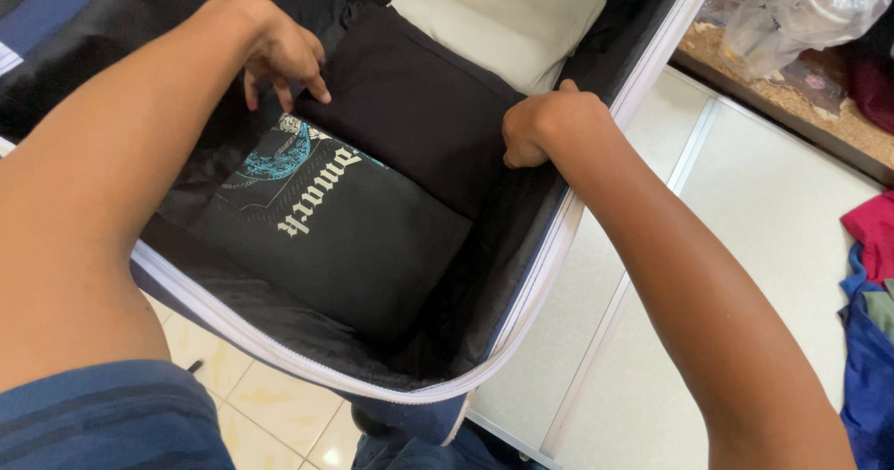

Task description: The person folds a black garment and places it into a blue suitcase. They then unfold a beige t-shirt, smooth it out on the table, and fold it neatly. The person handles the clothes by hand, arranging them for packing.

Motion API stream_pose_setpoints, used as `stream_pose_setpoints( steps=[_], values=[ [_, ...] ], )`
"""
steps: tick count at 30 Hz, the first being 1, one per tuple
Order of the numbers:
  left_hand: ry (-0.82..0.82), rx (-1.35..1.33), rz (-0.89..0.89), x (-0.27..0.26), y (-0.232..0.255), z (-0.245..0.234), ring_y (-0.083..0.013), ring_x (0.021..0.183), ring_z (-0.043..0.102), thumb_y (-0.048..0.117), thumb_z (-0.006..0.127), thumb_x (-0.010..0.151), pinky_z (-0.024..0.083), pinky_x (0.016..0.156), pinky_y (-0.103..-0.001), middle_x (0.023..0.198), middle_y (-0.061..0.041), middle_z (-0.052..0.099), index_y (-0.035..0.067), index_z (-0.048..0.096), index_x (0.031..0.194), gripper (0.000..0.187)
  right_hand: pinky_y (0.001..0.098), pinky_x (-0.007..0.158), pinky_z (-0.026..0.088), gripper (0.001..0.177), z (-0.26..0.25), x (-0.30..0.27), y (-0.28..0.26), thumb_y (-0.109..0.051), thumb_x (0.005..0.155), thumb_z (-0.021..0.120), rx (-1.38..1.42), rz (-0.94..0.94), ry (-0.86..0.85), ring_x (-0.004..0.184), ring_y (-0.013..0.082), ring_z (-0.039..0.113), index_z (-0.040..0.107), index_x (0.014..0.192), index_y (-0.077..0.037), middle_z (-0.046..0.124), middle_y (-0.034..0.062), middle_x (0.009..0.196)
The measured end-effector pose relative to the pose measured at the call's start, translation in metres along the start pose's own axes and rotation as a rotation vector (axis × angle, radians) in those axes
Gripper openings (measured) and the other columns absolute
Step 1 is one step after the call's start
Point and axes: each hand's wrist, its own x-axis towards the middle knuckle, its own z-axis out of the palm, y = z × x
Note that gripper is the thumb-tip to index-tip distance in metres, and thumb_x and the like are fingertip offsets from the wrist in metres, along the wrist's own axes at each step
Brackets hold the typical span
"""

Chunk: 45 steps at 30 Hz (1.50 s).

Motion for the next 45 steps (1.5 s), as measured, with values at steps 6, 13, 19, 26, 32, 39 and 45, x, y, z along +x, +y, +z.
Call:
stream_pose_setpoints(
  steps=[6,13,19,26,32,39,45],
  values=[
    [0.034,0.206,-0.034,0.012,-0.001,-0.005,-0.0277,0.147,0.05,0.035,0.058,0.1,0.037,0.12,-0.063,0.161,-0.018,0.05,0.018,0.011,0.167,0.084,0.0522,0.121,0.027,0.043,0.001,-0.001,0.0,-0.043,0.101,0.058,-0.019,-0.018,0.016,0.134,0.0406,0.05,0.07,0.136,-0.02,0.067,0.0128,0.135],
    [0.854,0.909,0.025,-0.016,0.05,0.047,-0.0457,0.123,0.058,0.033,0.068,0.074,0.046,0.095,-0.07,0.137,-0.023,0.06,0.004,0.043,0.146,0.081,0.0515,0.121,0.028,0.044,0.0,0.004,0.0,-0.042,0.101,0.06,0.01,-0.017,0.038,0.129,0.0417,0.054,0.071,0.132,-0.013,0.069,0.0161,0.131],
    [0.159,0.733,0.307,-0.043,0.084,0.074,-0.0376,0.113,0.068,0.028,0.06,0.093,0.055,0.092,-0.049,0.126,-0.018,0.068,0.006,0.067,0.133,0.046,0.0506,0.117,0.034,0.046,0.001,0.0,-0.001,-0.043,0.099,0.062,-0.007,-0.016,0.06,0.13,0.0418,0.055,0.072,0.13,-0.011,0.069,0.0154,0.132],
    [0.438,0.531,0.527,0.015,0.056,0.048,-0.0356,0.118,0.064,0.036,0.069,0.086,0.056,0.095,-0.048,0.127,-0.018,0.065,0.008,0.061,0.129,0.051,0.0517,0.092,0.057,0.038,-0.003,-0.014,-0.001,-0.027,0.094,0.065,0.125,0.025,0.163,0.123,0.043,0.062,0.071,0.126,-0.007,0.068,0.0153,0.13],
    [0.532,0.464,0.413,0.037,0.055,0.04,-0.0397,0.132,0.047,0.04,0.074,0.083,0.043,0.103,-0.061,0.143,-0.019,0.046,0.019,0.047,0.139,0.065,0.0493,0.086,0.059,0.029,0.004,-0.016,0.004,-0.021,0.093,0.066,0.221,-0.052,0.326,0.109,0.0368,0.071,0.072,0.118,-0.007,0.072,0.0138,0.12],
    [0.319,0.618,0.428,-0.041,0.086,0.018,-0.0314,0.131,0.062,0.042,0.064,0.093,0.05,0.111,-0.047,0.142,-0.012,0.067,0.016,0.065,0.142,0.056,0.0444,0.081,0.055,0.016,0.011,-0.007,0.016,-0.009,0.087,0.068,0.446,-0.243,1.355,0.097,0.0321,0.069,0.069,0.102,-0.005,0.073,0.0104,0.097],
    [0.7,0.532,0.65,-0.183,0.121,0.061,-0.0386,0.117,0.065,0.038,0.062,0.094,0.051,0.1,-0.051,0.127,-0.021,0.068,0.01,0.056,0.142,0.056,0.0345,0.084,0.057,0.025,0.028,-0.041,0.031,-0.001,0.093,0.068,0.891,-0.531,1.899,0.101,0.0205,0.068,0.062,0.117,-0.008,0.066,0.0071,0.108]
  ],
)
